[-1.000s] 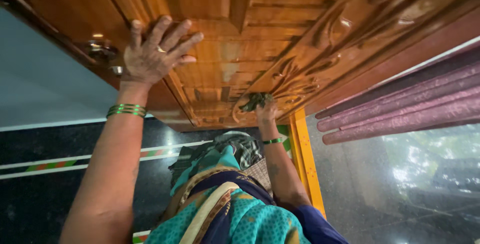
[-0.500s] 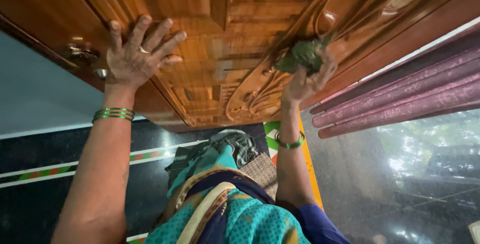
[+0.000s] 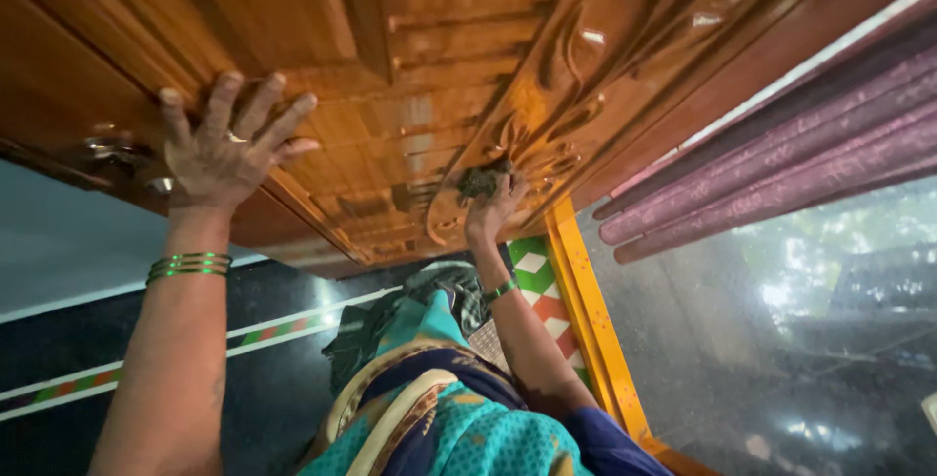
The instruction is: The person wipes the surface of a wooden door with a cloth. They systematically clean the door's panels and carved details, moving from the upper sections down to the handle area.
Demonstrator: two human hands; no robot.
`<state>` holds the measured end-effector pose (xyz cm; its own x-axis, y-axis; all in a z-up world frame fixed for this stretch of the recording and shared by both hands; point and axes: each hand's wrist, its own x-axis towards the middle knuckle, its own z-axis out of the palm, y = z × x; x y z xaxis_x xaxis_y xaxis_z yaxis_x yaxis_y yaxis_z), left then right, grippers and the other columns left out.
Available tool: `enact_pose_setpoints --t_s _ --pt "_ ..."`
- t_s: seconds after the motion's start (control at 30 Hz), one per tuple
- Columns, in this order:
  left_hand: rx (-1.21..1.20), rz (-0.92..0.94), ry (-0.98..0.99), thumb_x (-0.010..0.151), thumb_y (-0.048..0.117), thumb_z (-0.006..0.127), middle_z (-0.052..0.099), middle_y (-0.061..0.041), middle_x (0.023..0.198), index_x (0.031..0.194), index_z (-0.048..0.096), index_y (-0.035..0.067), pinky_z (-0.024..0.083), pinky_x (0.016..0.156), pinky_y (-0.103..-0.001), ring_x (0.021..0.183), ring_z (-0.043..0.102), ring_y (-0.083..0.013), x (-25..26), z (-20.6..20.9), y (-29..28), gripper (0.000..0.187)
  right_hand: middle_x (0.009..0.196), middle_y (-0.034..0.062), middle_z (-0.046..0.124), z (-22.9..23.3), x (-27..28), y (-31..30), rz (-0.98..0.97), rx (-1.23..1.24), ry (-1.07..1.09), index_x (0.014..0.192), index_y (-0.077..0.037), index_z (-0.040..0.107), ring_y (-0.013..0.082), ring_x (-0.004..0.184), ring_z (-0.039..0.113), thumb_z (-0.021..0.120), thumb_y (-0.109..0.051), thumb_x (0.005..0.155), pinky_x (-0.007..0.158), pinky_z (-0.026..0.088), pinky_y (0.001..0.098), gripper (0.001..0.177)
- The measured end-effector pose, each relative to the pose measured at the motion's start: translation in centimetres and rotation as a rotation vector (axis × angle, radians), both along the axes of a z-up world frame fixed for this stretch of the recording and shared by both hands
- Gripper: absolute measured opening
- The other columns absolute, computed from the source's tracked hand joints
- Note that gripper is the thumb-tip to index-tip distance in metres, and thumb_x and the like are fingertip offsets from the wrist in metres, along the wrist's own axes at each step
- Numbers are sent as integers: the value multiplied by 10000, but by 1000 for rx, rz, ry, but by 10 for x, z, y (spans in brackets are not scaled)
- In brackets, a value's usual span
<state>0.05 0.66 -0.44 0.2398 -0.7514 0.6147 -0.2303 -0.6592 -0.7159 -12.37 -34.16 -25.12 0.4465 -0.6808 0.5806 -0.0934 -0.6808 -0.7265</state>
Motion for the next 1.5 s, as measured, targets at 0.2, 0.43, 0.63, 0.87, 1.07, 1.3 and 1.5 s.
enact_pose_setpoints --t_s 0.2,0.43,0.63,0.87,1.07,1.3,1.5 --pt "8 24 -15 1130 773 184 34 26 1826 1730 111 426 -51 1328 -644 1671 2 -293 1 -2 1 698 1208 164 620 -57 -26 -55 134 420 93 1183 -85 630 351 1078 596 696 -72 894 888 507 481 297" --pt "0 5 -3 1128 752 193 45 35 1819 1732 111 433 -41 1324 -636 1668 29 -283 5 -7 4 689 982 50 713 -39 1 -117 351 1411 -393 1128 -32 614 290 845 646 721 -246 796 574 509 556 410" --pt "5 57 -27 1070 800 126 13 69 1799 1741 86 476 -60 1315 -625 1662 35 -258 10 -16 1 747 1144 59 618 61 -13 -176 524 1041 -779 1451 -38 496 210 977 588 723 -237 968 875 509 401 570" --pt "38 -13 6 1063 828 222 44 49 1805 1751 145 471 -34 1311 -655 1661 68 -300 18 -20 12 779 1467 139 511 263 -10 -170 233 346 -776 1617 -38 197 277 1285 535 728 -71 963 1148 447 440 843" --pt "92 26 30 1039 827 261 89 39 1808 1743 178 483 -37 1293 -680 1647 93 -318 13 -19 17 788 1629 220 397 258 -4 -52 17 -120 -218 1598 -91 382 362 1553 307 627 -100 967 1288 255 422 677" --pt "-214 -282 113 1030 782 234 24 -8 1787 1725 161 341 -93 1263 -672 1636 46 -313 -19 0 -56 827 1267 168 600 122 -5 -57 8 65 -256 1243 -13 635 327 1251 565 675 -15 894 1091 449 388 352" --pt "-247 -587 343 1173 581 516 272 -110 1711 1683 453 316 82 1281 -642 1555 165 -407 -68 25 -172 577 1204 174 647 -18 -10 -77 34 775 -273 1304 14 600 338 1047 623 600 52 887 867 501 422 419"
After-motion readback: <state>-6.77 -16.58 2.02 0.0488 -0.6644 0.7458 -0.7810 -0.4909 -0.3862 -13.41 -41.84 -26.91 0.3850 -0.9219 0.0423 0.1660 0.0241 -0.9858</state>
